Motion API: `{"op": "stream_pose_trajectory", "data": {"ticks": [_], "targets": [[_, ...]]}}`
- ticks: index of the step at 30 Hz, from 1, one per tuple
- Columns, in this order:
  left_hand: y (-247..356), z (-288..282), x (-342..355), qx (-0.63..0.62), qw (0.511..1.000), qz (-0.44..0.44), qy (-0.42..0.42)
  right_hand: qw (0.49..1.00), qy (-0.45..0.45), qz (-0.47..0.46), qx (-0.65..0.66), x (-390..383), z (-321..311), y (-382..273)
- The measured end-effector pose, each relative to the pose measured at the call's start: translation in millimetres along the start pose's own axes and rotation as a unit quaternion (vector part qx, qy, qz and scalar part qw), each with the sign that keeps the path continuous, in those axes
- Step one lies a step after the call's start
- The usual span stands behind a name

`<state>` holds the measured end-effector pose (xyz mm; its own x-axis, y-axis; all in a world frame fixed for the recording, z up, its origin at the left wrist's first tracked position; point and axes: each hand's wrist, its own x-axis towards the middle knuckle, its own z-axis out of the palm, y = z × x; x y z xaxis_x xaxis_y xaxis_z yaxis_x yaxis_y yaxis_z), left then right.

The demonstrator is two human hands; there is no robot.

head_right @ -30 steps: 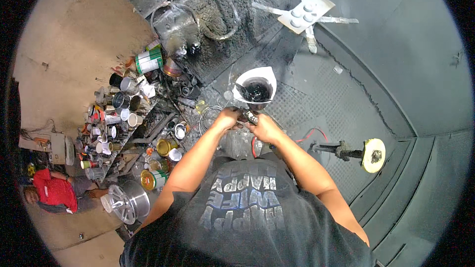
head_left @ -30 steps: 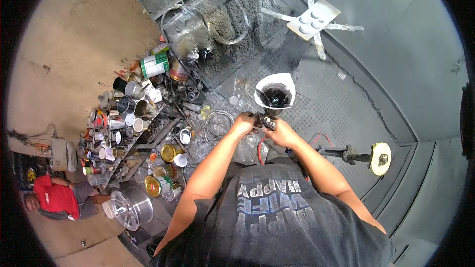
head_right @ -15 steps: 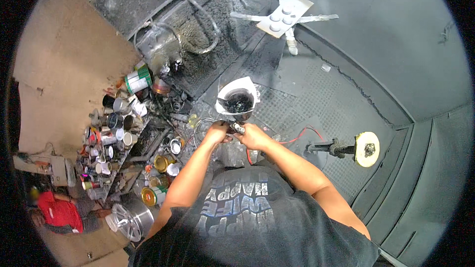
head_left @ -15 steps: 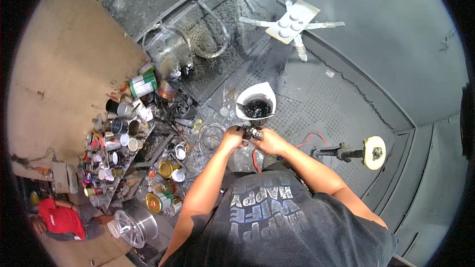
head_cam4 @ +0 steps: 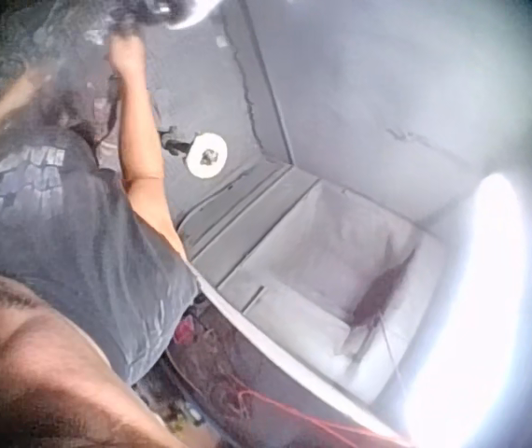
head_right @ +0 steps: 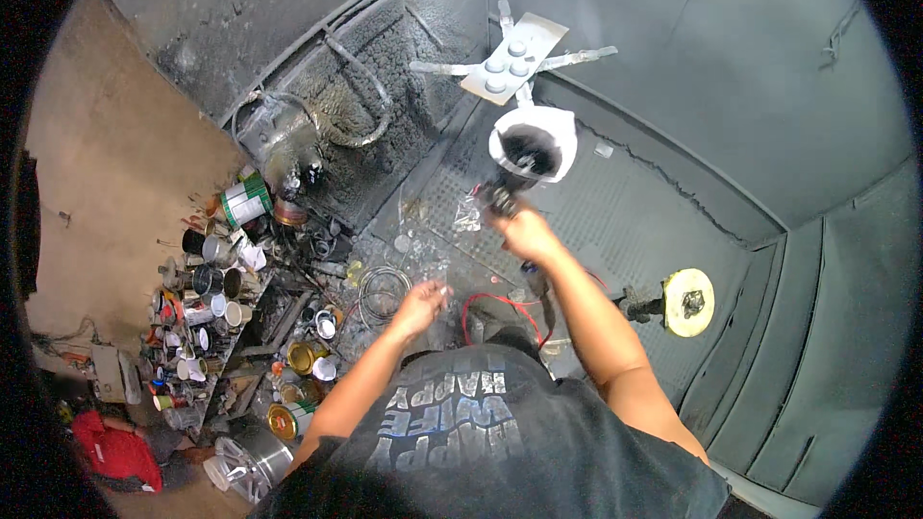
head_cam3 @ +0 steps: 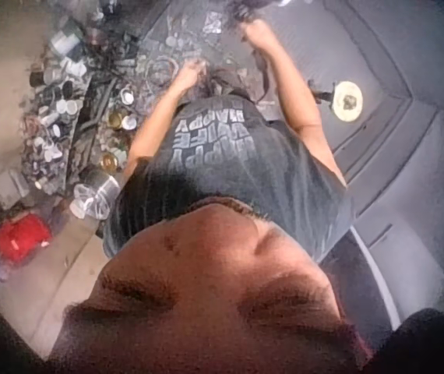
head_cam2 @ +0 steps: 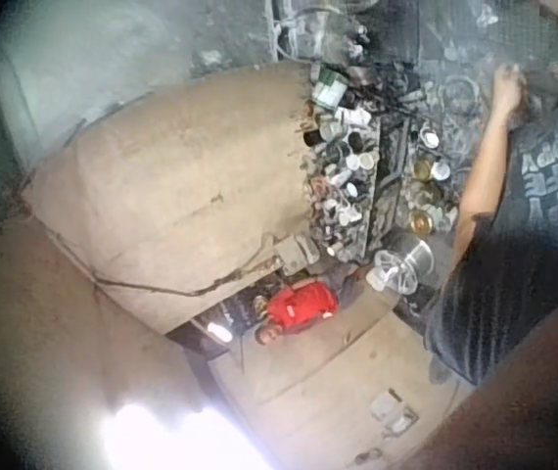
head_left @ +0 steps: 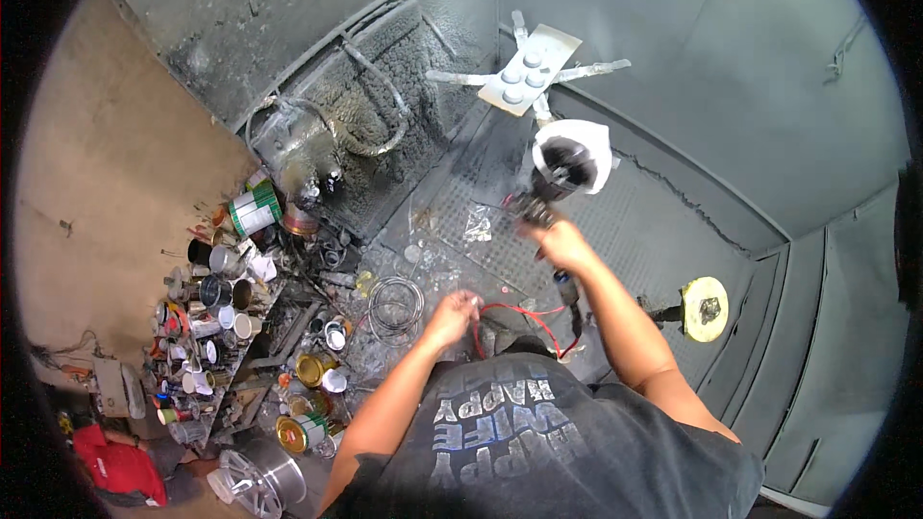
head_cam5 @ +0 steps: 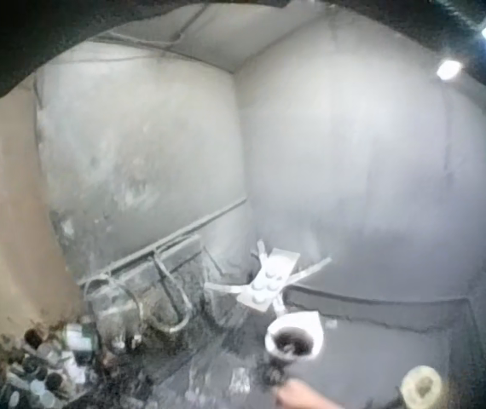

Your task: The person pours black liquid from a small container into a larger white bucket, stirs the mixture with a spray gun nozzle, and then uses the spray gun to test the paint on a metal stand.

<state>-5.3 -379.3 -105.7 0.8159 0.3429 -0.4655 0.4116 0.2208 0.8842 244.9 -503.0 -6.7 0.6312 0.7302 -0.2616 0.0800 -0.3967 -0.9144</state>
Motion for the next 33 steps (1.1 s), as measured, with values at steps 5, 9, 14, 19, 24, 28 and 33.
{"op": "stream_pose_trajectory", "data": {"ticks": [5, 9, 14, 19, 24, 28, 33], "targets": [[-17.6, 14.5, -20.1, 0.017, 0.998, -0.043, -0.040, 0.986, 0.154, -0.055, 0.019, 36.7, -114.4, -31.3], [-12.4, 21.7, -21.7, -0.035, 0.999, -0.039, -0.014, 0.968, 0.231, -0.069, 0.067, 33.0, -166.4, -50.4], [1.4, 24.9, -1.2, -0.002, 1.000, -0.022, -0.010, 0.976, 0.207, -0.039, 0.063, 14.8, -174.9, -43.5], [45.3, 18.9, 44.3, 0.029, 0.999, -0.019, -0.032, 0.994, 0.095, -0.009, 0.054, -27.1, -137.2, -17.6], [111.6, 24.0, 108.4, 0.007, 0.996, 0.090, -0.002, 0.996, -0.050, 0.044, 0.060, -58.0, -83.5, -18.6], [132.7, 21.2, 168.9, -0.150, 0.988, -0.024, 0.008, 0.985, -0.139, -0.018, 0.103, -55.5, -66.6, -27.7], [132.6, 33.9, 240.5, -0.208, 0.976, -0.066, -0.006, 0.983, -0.148, 0.054, 0.091, -15.7, -83.5, -31.2]]}}
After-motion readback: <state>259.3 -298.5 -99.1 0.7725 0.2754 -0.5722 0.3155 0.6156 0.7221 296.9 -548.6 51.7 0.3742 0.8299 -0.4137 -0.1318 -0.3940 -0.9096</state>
